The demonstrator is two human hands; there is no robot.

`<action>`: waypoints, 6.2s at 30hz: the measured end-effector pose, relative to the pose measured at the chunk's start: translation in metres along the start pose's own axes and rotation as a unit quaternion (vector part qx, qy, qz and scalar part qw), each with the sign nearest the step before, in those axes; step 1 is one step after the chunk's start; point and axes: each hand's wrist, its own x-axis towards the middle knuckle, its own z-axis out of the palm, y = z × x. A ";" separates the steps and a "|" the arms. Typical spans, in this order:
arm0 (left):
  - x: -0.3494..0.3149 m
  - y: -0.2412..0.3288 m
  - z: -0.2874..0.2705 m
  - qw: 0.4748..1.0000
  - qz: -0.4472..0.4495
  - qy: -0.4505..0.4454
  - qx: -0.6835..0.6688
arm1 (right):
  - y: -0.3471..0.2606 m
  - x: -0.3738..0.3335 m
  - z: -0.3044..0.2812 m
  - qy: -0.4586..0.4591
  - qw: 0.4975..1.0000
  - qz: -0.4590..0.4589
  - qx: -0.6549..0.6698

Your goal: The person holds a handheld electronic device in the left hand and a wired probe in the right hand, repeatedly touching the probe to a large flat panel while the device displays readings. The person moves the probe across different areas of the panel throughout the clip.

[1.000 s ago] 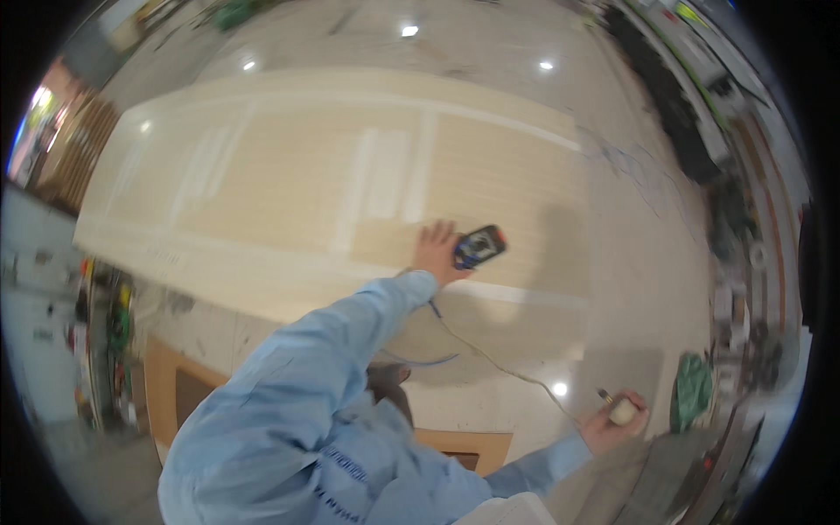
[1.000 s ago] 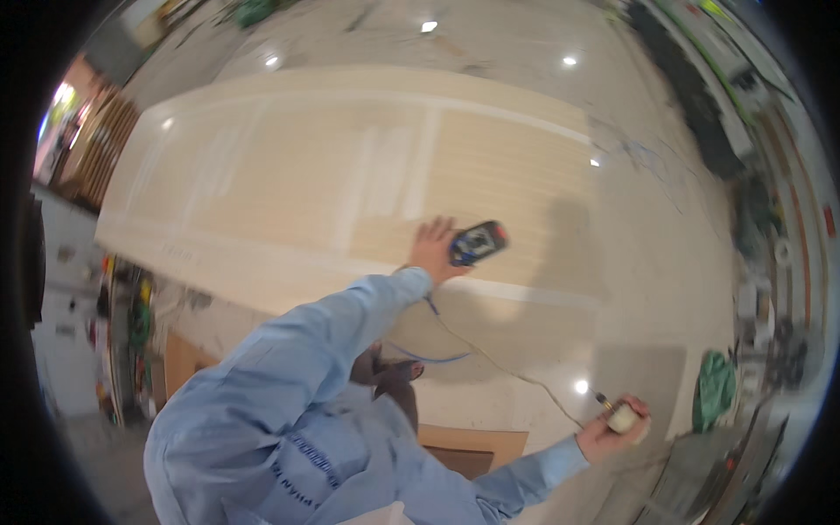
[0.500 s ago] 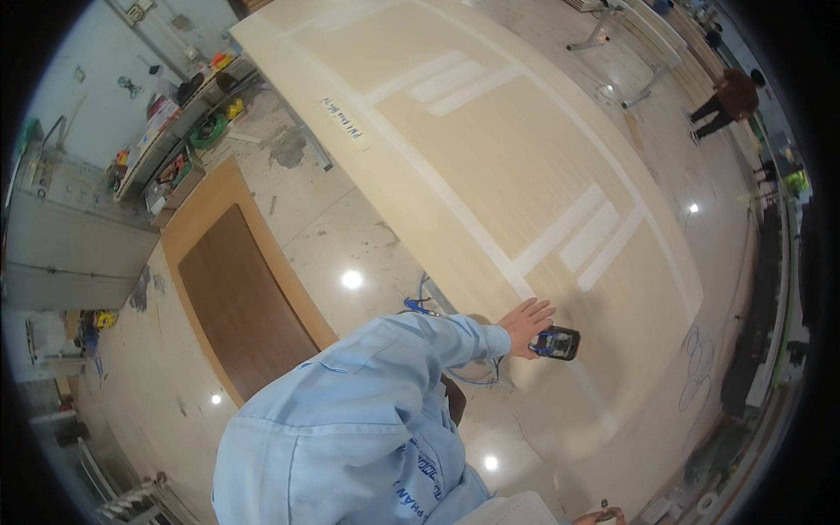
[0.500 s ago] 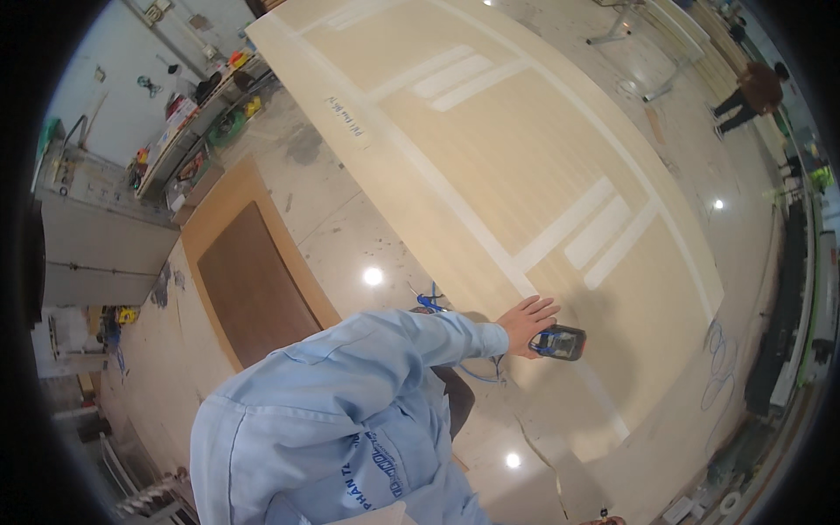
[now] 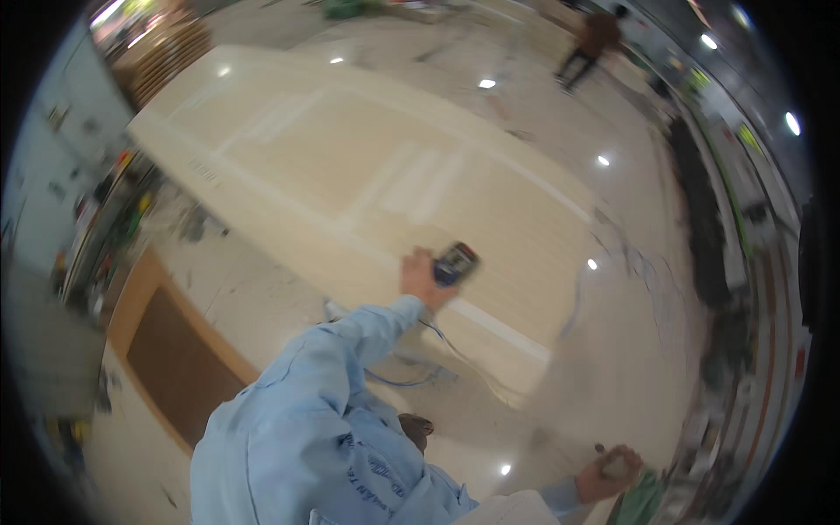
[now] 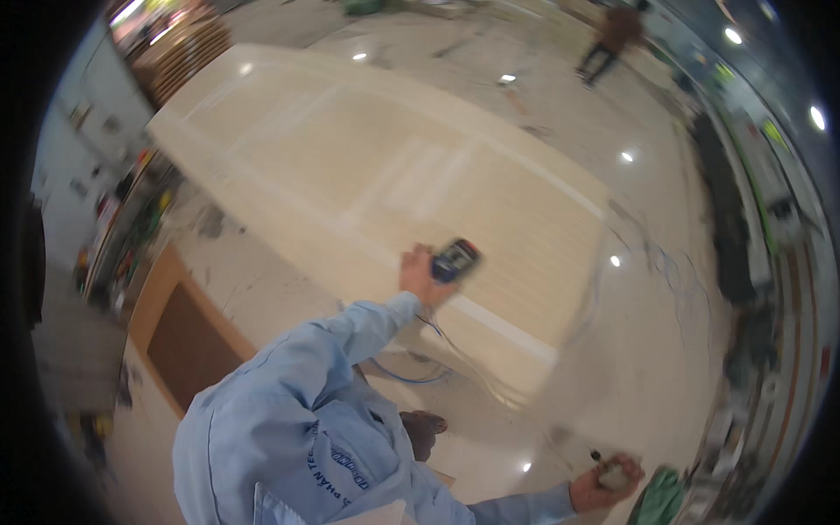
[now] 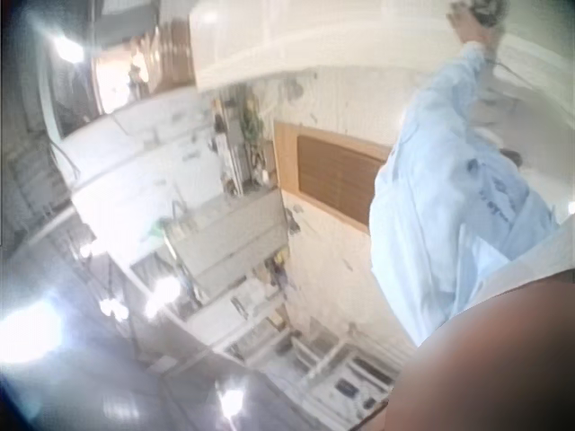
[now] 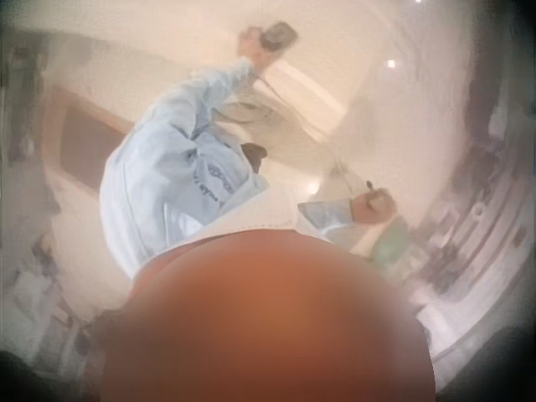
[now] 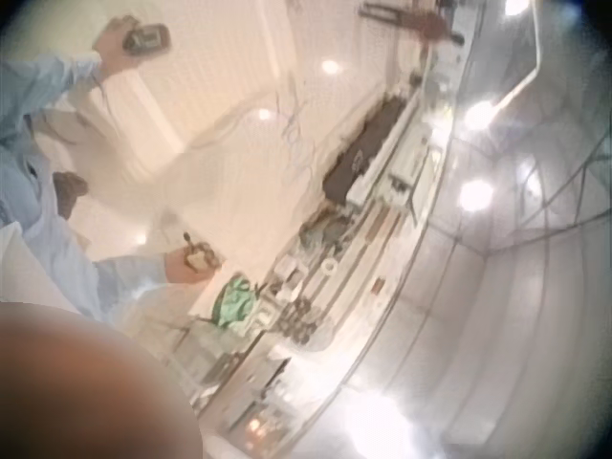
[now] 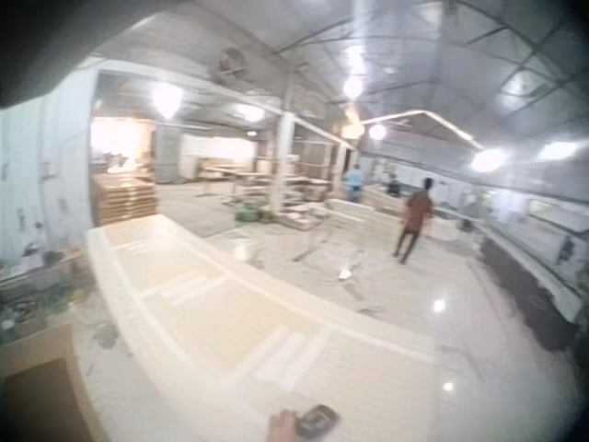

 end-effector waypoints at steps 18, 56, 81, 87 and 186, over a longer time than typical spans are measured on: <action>0.015 0.055 0.095 0.966 -0.080 0.197 0.150 | 0.125 0.221 0.051 -0.012 0.828 0.406 0.387; 0.194 0.276 0.212 0.770 -0.418 0.430 0.217 | 0.531 0.403 0.335 -0.602 0.724 0.316 0.116; 0.198 0.257 0.223 0.762 -0.446 0.412 0.225 | 0.556 0.392 0.335 -0.594 0.755 0.240 0.136; 0.201 0.267 0.219 0.768 -0.456 0.391 0.223 | 0.553 0.391 0.339 -0.635 0.733 0.228 0.088; 0.224 0.285 0.221 0.765 -0.429 0.413 0.245 | 0.559 0.344 0.423 -0.688 0.658 0.276 0.132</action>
